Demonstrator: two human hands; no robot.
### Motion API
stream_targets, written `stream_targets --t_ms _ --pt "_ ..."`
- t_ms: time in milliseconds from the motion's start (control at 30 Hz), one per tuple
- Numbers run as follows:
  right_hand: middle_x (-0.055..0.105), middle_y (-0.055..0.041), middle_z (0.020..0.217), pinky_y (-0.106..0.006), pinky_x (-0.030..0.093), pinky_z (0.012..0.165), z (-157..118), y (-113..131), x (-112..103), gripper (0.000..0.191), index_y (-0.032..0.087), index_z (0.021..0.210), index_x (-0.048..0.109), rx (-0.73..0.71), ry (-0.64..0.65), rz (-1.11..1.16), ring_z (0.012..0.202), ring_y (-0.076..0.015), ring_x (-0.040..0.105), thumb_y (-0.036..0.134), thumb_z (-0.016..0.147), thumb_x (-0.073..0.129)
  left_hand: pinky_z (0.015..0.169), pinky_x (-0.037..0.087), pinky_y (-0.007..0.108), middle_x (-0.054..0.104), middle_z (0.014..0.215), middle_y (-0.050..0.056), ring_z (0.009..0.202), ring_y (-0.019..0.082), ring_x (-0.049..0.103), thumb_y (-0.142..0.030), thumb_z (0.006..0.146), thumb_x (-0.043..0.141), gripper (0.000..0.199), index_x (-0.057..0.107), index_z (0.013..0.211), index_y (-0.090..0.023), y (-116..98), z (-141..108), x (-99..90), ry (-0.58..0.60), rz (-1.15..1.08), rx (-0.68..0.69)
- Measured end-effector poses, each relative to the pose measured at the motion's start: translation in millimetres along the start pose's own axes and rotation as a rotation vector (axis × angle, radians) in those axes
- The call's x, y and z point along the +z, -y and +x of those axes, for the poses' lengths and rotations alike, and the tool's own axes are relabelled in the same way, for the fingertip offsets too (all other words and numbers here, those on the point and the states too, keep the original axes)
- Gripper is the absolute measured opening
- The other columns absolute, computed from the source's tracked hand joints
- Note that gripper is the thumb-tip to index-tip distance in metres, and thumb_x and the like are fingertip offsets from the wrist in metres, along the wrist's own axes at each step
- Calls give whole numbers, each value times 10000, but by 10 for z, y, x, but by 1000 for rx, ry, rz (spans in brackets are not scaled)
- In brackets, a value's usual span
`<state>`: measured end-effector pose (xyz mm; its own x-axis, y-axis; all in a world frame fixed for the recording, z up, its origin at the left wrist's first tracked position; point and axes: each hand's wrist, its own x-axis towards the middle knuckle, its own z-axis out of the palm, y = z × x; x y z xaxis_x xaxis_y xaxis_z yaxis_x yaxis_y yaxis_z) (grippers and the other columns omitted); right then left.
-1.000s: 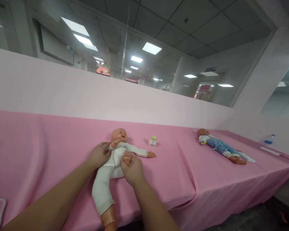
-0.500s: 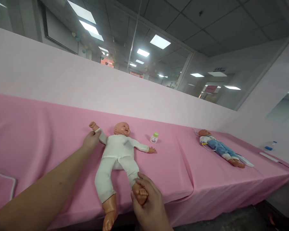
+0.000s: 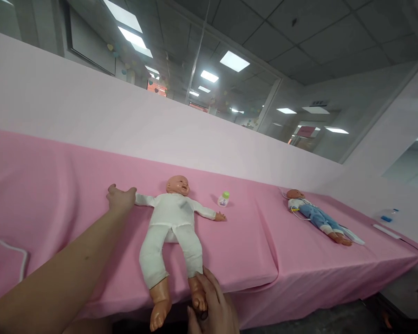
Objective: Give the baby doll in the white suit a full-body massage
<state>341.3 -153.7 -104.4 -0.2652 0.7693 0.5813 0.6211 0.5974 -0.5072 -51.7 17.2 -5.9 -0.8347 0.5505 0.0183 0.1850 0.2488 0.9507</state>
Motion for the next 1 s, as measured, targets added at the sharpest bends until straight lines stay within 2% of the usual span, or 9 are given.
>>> stream_targets --t_ms 100,167,233,400,500,600,700,900,1000 --pt "702 -131 1320 -468 608 994 0 -28 -56 631 264 1427 587 17 37 75 1180 -360 700 336 813 710 1084 455 599 306 1632 236 1387 468 469 -459 807 650 942 280 1619 -160 42 15 16 3 91 74" --pt "752 -115 1094 -415 630 828 42 -30 -128 643 238 1441 571 52 88 139 923 -309 739 403 834 705 1145 392 608 322 1624 241 1439 476 396 -453 800 658 905 344 1592 -147 68 33 38 -5 197 137" --pt "729 -70 900 -361 588 690 117 -12 -211 625 225 1440 567 90 133 209 722 -250 683 465 874 680 1161 372 608 316 1632 243 1451 471 381 -455 808 648 862 388 1569 -144 80 48 50 1 275 167" --pt "686 -41 809 -323 524 688 416 39 -331 422 237 1272 674 157 168 304 713 -221 642 525 1000 530 1160 381 578 326 1640 223 1456 447 389 -459 825 621 810 435 1555 -162 48 29 18 56 321 145" --pt "682 -43 775 -313 509 673 653 32 -300 422 211 1096 728 228 175 347 691 -208 628 551 1022 490 1172 354 583 327 1640 238 1471 449 373 -465 825 617 808 450 1550 -151 31 8 3 50 340 151" --pt "673 -31 741 -299 491 636 937 15 -220 397 192 990 732 306 182 397 656 -190 599 555 981 573 1182 333 584 322 1645 242 1482 447 365 -473 830 608 800 459 1548 -154 25 2 8 51 358 153" --pt "660 -14 718 -292 484 634 1310 11 -104 360 190 920 723 305 179 419 646 -176 582 537 938 628 1200 303 581 337 1639 238 1494 439 354 -481 840 595 790 456 1550 -164 16 -7 24 47 397 182" --pt "600 23 631 -276 467 576 2200 -25 310 381 202 837 680 321 237 515 567 -157 561 576 885 624 1235 199 609 421 1599 242 1503 408 343 -403 865 562 674 521 1480 -130 5 -105 56 -37 513 415" --pt "634 8 675 -280 476 587 2457 -173 531 389 205 813 668 294 180 509 588 -163 578 587 862 621 1245 192 590 536 1524 207 1455 378 427 -334 872 538 597 552 1439 -148 6 -171 64 -67 501 515"
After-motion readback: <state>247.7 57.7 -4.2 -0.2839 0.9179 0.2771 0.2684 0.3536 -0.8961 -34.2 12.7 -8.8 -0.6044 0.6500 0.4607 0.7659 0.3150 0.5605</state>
